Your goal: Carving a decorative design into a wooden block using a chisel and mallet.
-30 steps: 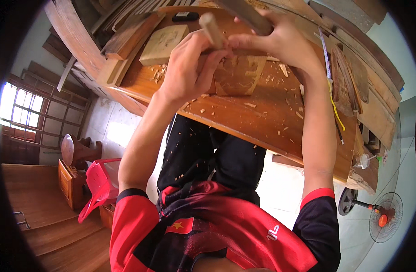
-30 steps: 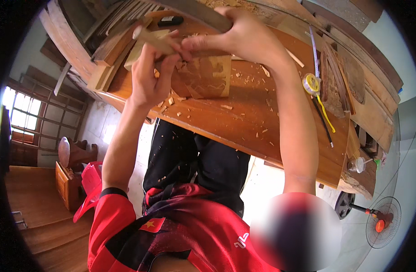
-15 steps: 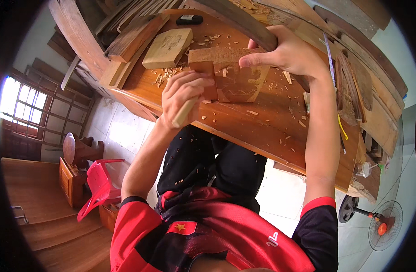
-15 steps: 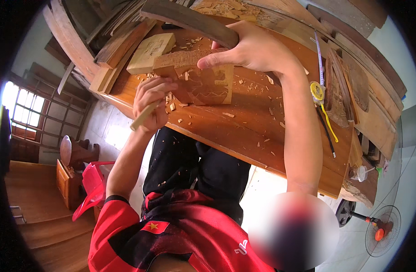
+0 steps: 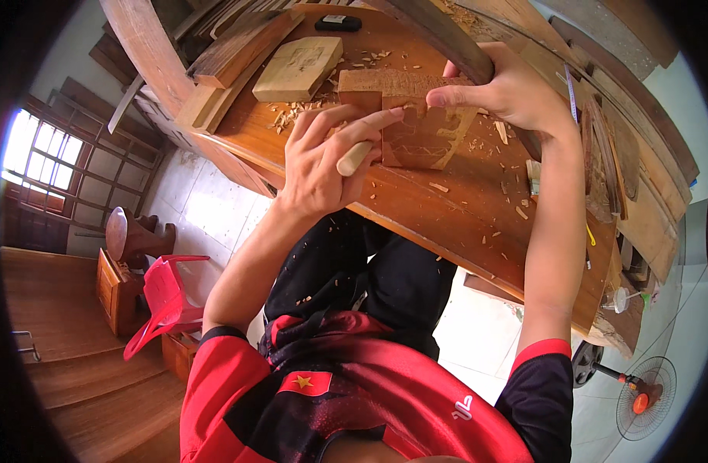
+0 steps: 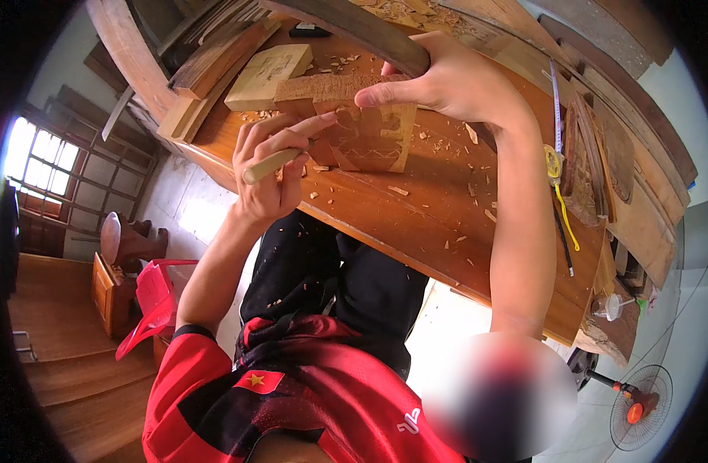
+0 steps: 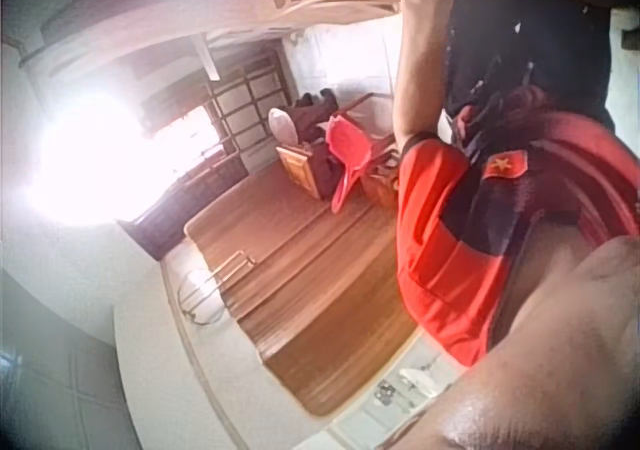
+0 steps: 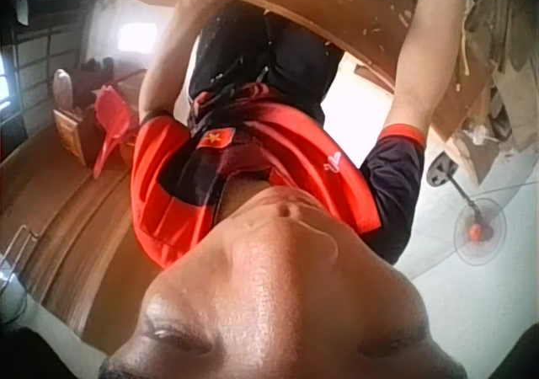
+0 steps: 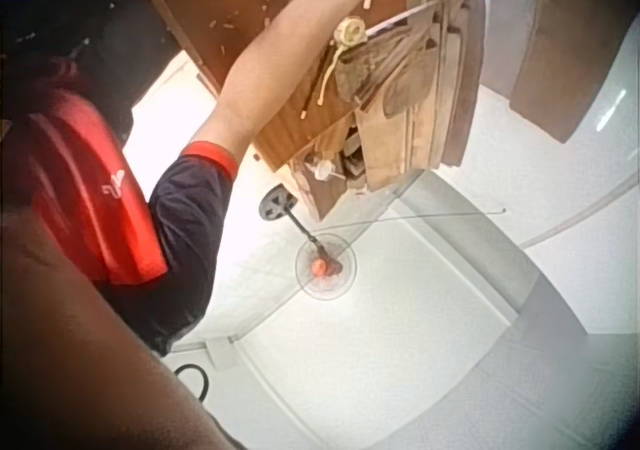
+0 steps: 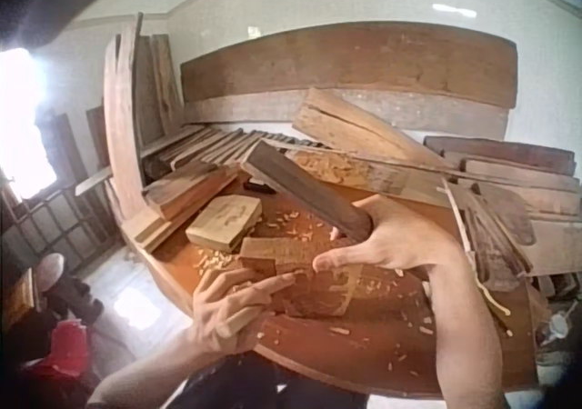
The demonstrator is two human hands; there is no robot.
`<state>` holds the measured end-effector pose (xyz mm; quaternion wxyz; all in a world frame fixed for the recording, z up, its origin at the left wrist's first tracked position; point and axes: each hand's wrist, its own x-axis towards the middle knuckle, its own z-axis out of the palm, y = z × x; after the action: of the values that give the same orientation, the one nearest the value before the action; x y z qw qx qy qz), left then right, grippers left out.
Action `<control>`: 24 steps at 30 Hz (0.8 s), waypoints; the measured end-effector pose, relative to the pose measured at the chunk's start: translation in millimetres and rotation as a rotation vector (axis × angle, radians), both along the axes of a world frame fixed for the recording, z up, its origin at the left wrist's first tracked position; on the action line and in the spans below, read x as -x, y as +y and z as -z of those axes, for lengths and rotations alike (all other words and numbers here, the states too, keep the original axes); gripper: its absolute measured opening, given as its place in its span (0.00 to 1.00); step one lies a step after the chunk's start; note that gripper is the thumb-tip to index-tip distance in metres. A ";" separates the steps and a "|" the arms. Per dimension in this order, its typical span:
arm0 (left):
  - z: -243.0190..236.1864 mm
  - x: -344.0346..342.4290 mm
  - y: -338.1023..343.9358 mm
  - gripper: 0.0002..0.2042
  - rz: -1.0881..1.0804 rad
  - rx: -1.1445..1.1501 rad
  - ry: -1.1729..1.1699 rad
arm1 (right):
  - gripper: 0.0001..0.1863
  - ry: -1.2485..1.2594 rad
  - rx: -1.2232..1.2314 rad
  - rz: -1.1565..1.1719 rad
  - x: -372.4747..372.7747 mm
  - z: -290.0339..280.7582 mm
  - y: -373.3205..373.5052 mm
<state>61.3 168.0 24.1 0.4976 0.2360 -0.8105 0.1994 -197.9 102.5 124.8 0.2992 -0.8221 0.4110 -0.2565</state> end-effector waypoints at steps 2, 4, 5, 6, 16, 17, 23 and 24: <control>2.8 0.2 4.3 0.15 -0.007 -0.043 -0.008 | 0.27 0.002 -0.010 0.001 0.7 -0.3 -0.5; 9.6 1.7 7.0 0.15 -0.009 -0.084 -0.007 | 0.27 0.005 -0.021 -0.001 1.8 0.5 -1.1; 12.1 2.2 7.1 0.15 -0.007 -0.125 -0.008 | 0.27 0.007 0.003 -0.002 2.6 1.8 -1.7; 13.5 2.1 7.4 0.15 -0.007 -0.124 -0.007 | 0.27 0.008 0.027 -0.003 3.0 2.4 -2.2; 8.5 4.8 6.1 0.17 -0.017 -0.075 0.018 | 0.27 -0.002 -0.004 0.000 0.2 -0.5 0.1; 9.2 4.6 6.6 0.17 -0.013 -0.080 0.028 | 0.27 -0.003 -0.010 -0.004 0.2 -1.2 -0.8; -1.5 9.5 13.9 0.03 -0.030 -0.076 -0.026 | 0.27 -0.017 -0.009 -0.010 0.8 1.7 -1.9; 0.0 10.8 13.4 0.03 -0.030 -0.075 -0.026 | 0.27 -0.012 -0.004 -0.009 0.7 2.4 -2.6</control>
<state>50.6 181.5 24.1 0.4748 0.2641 -0.8201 0.1796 -198.6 100.0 122.5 0.3045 -0.8217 0.4060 -0.2593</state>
